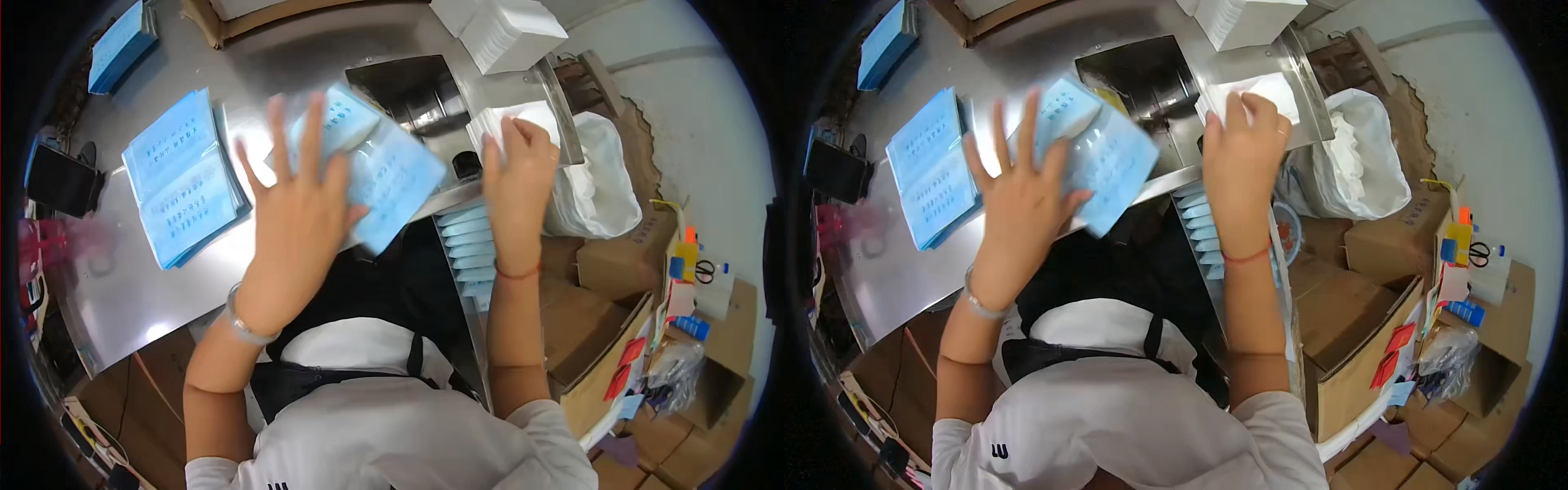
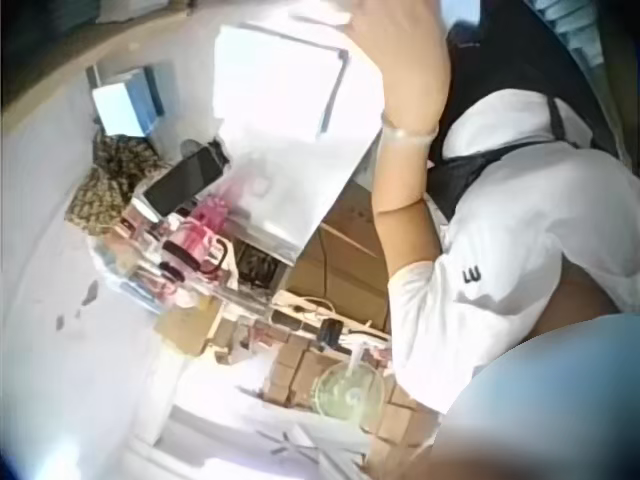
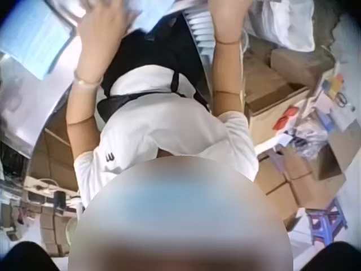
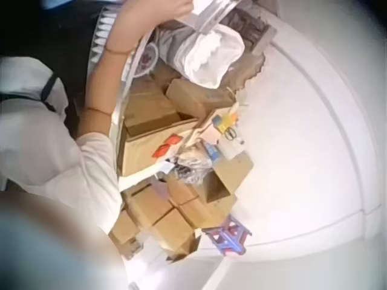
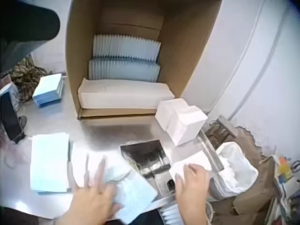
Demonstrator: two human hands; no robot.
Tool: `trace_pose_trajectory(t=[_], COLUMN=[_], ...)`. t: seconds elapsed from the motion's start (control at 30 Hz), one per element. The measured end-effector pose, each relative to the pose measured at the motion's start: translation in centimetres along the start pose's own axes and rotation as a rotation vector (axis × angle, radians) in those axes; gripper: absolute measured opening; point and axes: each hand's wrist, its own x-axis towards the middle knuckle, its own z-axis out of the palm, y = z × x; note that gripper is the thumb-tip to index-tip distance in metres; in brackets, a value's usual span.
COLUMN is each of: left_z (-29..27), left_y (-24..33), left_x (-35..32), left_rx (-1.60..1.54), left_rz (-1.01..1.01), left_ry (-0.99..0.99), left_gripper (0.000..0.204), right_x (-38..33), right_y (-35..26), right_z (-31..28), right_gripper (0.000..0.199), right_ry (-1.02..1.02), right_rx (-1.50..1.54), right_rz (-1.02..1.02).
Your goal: Folding blue paper leaflets around white inserts and placing them into a packaging machine slot.
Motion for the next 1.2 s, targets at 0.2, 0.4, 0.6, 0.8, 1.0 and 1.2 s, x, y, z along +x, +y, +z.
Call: trace_pose_trajectory(t=[0.2, 0.4, 0.6, 0.8, 1.0, 1.2], left_z=[0.8, 0.1, 0.5, -2.5, -2.1, -1.0], left_y=[-0.1, -2.4, -2.1, -0.1, -14.5, -7.7], left_x=[3.0, -0.1, 1.3, 0.2, -4.6, -1.1], left_rx=[-0.012, -0.306, -0.617, -0.885, 0.126, 0.049], left_rz=[0.120, 0.198, 0.139, 0.155, -0.232, -0.139], left_ry=[-0.067, -0.123, -0.147, -0.181, 0.195, 0.170], left_gripper=[0.050, 0.047, 0.070, 0.051, 0.032, 0.028], right_x=[0.7, -0.1, -2.3, 1.1, 0.2, -0.5], right_y=[1.0, -0.2, -6.0, -3.4, -1.0, 1.2], right_z=[0.7, -0.6, 2.7, 5.9, 1.8, 2.3], right_gripper=[0.024, 0.035, 0.023, 0.011, 0.015, 0.025], right_ry=[-0.095, 0.094, -0.272, -0.557, 0.169, 0.006], right_rx=[-0.094, 0.191, 0.152, 0.144, 0.072, -0.094], right_rz=[-0.075, -0.287, -0.449, -0.129, -0.050, 0.003])
